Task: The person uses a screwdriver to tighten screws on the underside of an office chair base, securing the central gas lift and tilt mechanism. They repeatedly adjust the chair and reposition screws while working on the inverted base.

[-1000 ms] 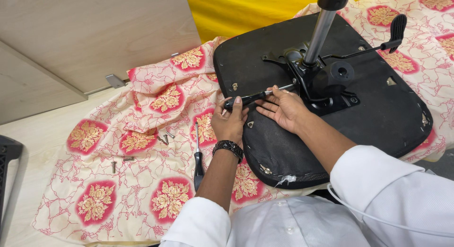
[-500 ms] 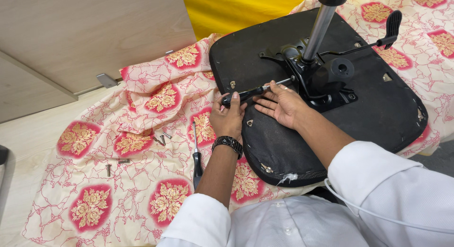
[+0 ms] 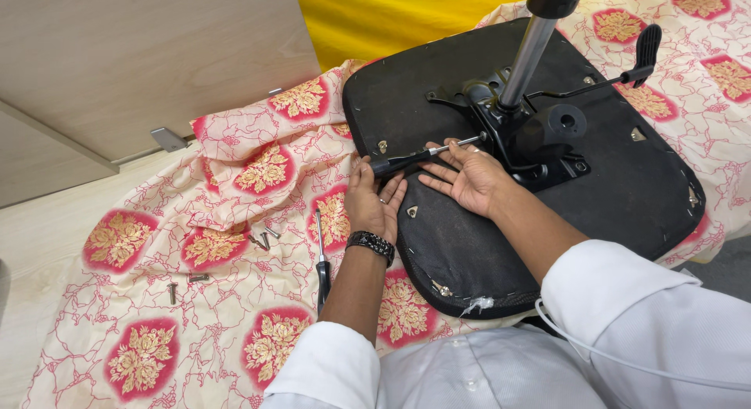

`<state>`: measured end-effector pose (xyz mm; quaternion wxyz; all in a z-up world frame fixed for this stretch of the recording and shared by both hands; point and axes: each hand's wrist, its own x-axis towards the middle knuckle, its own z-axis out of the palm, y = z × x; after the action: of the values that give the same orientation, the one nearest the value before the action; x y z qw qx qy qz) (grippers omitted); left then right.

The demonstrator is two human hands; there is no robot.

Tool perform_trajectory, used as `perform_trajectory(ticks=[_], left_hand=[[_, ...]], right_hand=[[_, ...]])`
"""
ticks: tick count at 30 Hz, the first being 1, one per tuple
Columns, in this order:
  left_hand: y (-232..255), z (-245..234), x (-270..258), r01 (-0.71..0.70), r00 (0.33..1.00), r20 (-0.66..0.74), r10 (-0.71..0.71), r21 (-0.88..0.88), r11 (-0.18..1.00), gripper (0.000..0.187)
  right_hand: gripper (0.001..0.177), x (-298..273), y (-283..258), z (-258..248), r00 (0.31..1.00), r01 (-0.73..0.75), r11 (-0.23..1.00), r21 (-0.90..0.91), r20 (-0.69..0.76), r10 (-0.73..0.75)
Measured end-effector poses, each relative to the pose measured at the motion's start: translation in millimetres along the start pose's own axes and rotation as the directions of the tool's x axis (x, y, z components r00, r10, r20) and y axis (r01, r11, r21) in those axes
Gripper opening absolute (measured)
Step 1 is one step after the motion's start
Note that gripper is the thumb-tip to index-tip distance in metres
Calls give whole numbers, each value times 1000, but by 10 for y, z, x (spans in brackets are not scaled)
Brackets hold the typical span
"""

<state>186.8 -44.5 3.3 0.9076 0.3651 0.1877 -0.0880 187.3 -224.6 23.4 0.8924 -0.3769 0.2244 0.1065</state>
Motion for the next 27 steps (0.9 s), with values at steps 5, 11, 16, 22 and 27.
perform_trajectory(ticks=[5,11,16,22,27], left_hand=[[-17,33,16,-57,982,-169,81,139,989,53],[128,46,89,-96,989,-85,119,231,968,53],[164,35,59,-174,984,82,160,220,960,52],[209,123,61,-173,977,-50,206,379,909,53],[258,185,123,-217,976,30,217,283,934,53]], right_hand=[[19,-52,-12,82,998,4,1000,-14,-56,-5],[15,-47,2,103,997,50,998,23,-66,-48],[13,-11,-4,55,996,59,996,64,-68,-54],[12,22,-32,20,997,28,992,120,-74,-19],[16,79,-28,5,994,64,989,135,-94,-51]])
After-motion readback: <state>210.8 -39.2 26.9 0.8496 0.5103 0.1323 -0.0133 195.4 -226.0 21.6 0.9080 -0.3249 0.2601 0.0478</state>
